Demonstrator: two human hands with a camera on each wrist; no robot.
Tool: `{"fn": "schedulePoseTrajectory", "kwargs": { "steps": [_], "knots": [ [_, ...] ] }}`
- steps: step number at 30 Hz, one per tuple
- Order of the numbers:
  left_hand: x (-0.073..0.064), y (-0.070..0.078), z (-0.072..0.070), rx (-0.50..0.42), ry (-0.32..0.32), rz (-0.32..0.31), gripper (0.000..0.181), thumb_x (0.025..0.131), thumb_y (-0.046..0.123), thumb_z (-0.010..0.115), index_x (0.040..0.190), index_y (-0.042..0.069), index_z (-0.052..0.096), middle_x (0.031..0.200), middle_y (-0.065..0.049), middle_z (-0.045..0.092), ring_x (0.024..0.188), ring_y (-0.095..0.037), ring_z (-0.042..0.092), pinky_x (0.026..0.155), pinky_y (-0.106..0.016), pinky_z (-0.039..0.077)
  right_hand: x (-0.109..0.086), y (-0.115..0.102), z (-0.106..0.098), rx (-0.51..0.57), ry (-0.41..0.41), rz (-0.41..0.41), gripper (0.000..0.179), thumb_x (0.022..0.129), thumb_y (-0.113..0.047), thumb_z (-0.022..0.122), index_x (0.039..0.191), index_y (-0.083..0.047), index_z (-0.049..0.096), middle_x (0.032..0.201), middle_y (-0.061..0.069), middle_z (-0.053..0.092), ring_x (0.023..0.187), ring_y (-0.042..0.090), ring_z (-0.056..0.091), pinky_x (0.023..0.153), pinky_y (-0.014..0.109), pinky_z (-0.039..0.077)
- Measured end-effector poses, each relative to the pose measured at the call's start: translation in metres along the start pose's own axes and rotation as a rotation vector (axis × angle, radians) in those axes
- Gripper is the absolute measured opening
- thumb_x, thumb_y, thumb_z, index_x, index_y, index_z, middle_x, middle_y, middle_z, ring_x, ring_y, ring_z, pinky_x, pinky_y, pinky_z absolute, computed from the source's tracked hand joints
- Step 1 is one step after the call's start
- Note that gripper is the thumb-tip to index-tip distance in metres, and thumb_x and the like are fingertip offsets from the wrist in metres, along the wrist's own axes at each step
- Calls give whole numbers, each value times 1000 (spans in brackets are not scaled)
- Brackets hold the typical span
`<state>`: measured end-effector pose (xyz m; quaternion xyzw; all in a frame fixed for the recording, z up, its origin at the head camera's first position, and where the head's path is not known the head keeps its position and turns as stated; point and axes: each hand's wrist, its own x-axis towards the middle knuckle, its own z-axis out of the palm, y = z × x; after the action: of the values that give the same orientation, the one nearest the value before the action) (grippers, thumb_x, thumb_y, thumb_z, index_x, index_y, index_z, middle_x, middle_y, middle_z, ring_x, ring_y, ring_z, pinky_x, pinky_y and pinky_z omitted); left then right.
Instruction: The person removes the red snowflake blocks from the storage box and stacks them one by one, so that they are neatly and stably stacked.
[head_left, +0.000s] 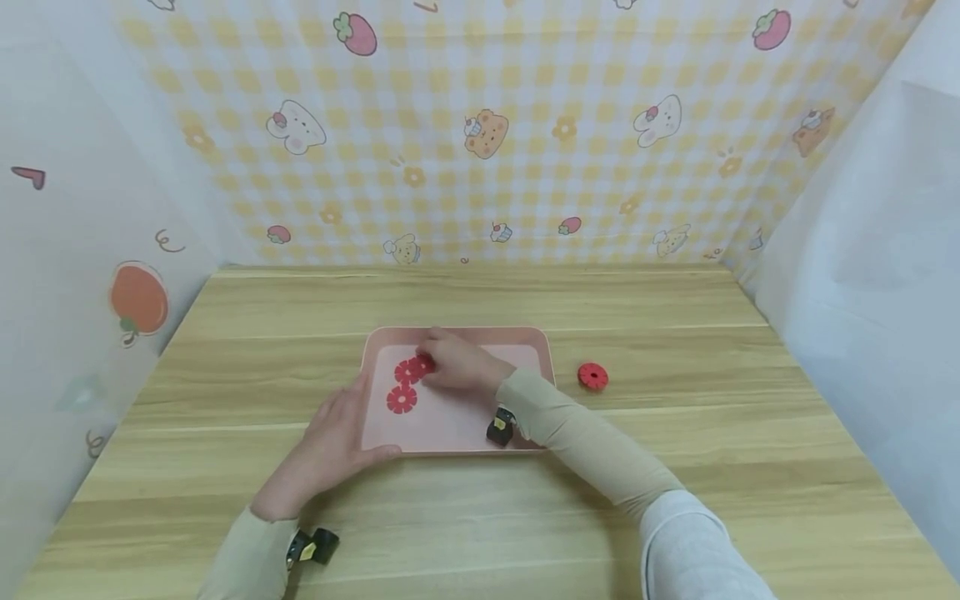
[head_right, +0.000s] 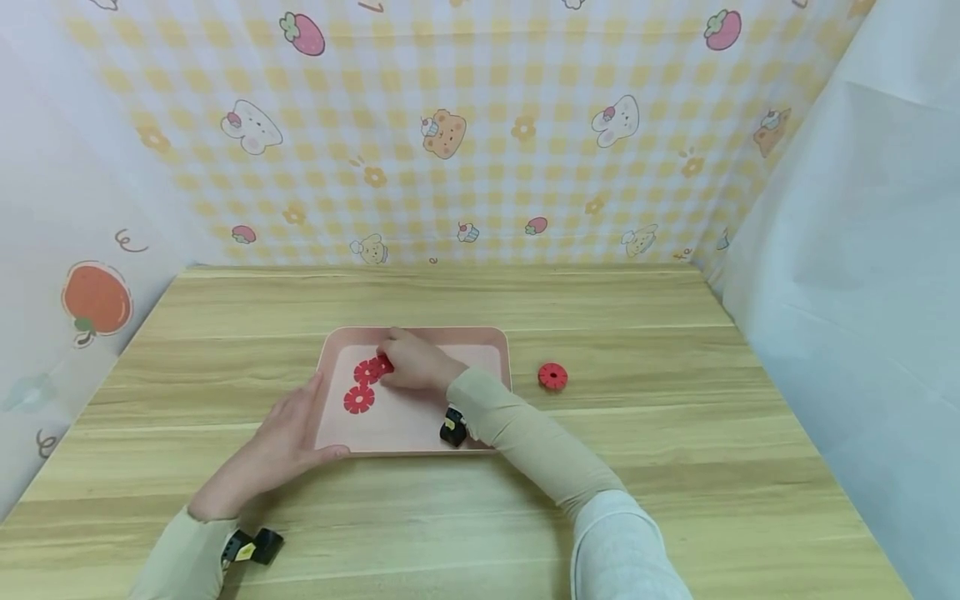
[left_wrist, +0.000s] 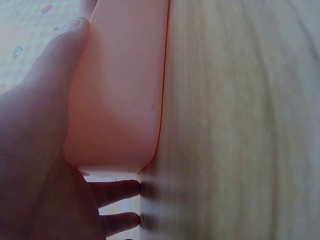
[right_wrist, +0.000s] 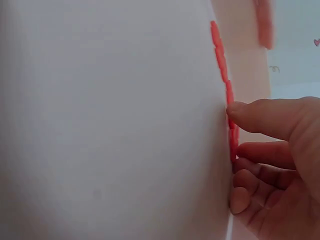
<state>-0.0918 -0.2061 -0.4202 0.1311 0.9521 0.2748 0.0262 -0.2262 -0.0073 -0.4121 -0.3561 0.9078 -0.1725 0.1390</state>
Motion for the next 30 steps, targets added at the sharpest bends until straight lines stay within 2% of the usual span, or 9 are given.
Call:
{"fn": "schedulePoseTrajectory", "kwargs": {
  "steps": [10,15,22,25,30],
  "knots": [
    [0,1,-2,-11,-4,-6,120,69,53,80,152,2,9,141,-22,42,122,-37,41,105,-60,30,-1,-3,0,-3,13,9,34,84,-23,72,112,-8,61,99,-1,54,89,12,50,79,19,47],
    [0,1,-1,-20,-5,-4,121,69,54,80,152,3,9,142,-22,41,124,-38,40,107,-61,27,-5,-3,-5,80,13,11,32,83,-22,74,110,-12,59,94,-3,55,85,12,53,74,17,48],
    [1,0,0,-11,-3,6,120,69,55,79,152,2,9,142,-22,41,123,-38,41,108,-59,26,-19,3,-23,223,48,79,38,81,-24,76,114,-12,61,96,-4,57,87,14,55,78,21,50],
    [1,0,0,2,5,21,120,70,54,79,151,-1,11,141,-25,41,122,-40,42,108,-60,27,-27,5,-34,236,72,75,39,81,-24,77,114,-10,61,99,-2,59,89,16,56,80,23,51],
    [1,1,1,9,15,30,119,69,53,80,150,-2,12,139,-25,43,120,-40,44,107,-60,26,-43,12,-52,192,140,51,38,81,-23,78,113,-7,64,103,1,63,90,16,56,81,24,50]
  ]
}}
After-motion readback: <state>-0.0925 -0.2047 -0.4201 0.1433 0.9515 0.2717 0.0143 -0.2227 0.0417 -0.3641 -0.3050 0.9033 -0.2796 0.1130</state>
